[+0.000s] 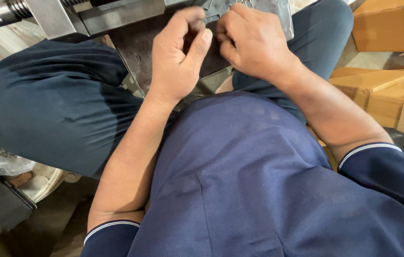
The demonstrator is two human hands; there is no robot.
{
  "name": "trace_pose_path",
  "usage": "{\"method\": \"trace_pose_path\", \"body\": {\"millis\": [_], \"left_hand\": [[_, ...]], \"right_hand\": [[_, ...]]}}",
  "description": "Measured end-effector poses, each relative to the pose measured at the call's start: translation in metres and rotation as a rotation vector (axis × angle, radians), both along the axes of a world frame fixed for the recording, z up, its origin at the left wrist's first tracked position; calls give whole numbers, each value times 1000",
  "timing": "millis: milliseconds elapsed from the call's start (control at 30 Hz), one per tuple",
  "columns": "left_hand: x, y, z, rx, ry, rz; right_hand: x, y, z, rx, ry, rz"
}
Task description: The person sits on the floor and uses a metal bench vise to assemble small metal fasteners. They pick up individual pieces from a pile, place them into the vise jaws, and tighten the screw mechanism to secure them. The person repeatedly handles the fasteners and adjusts the vise throughout the process.
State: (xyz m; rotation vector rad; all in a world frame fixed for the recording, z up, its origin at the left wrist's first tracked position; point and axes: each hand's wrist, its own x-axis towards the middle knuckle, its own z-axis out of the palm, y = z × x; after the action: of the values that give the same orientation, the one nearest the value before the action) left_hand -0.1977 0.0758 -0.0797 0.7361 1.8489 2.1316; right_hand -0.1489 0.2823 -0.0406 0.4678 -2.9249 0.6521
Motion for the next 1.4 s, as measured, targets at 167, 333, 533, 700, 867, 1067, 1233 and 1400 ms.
{"method": "trace_pose_path", "body": {"millis": [167,333,533,700,867,1067,1233,1400], "left_hand": [[-2,-1,8,-77,34,9],[1,-2,7,-75,24,20],[2,-3,5,-62,70,18],[1,-5,7,-65,77,4],[1,-5,5,-89,89,12],[1,-4,10,-92,60,33],[-4,-1,19,-133,139,53],[-5,2,22,-242,76,-12]], "right_hand": [[4,5,-1,-362,-164,-183],[9,16,-4,-206,40,-84],[17,16,-2,-224,35,14],[11,10,1,-31,193,148],[3,14,5,142,114,222],[0,13,-2,-136,-49,117],[11,5,-2,-575,-239,-64],[13,-4,4,-448,-49,18]]}}
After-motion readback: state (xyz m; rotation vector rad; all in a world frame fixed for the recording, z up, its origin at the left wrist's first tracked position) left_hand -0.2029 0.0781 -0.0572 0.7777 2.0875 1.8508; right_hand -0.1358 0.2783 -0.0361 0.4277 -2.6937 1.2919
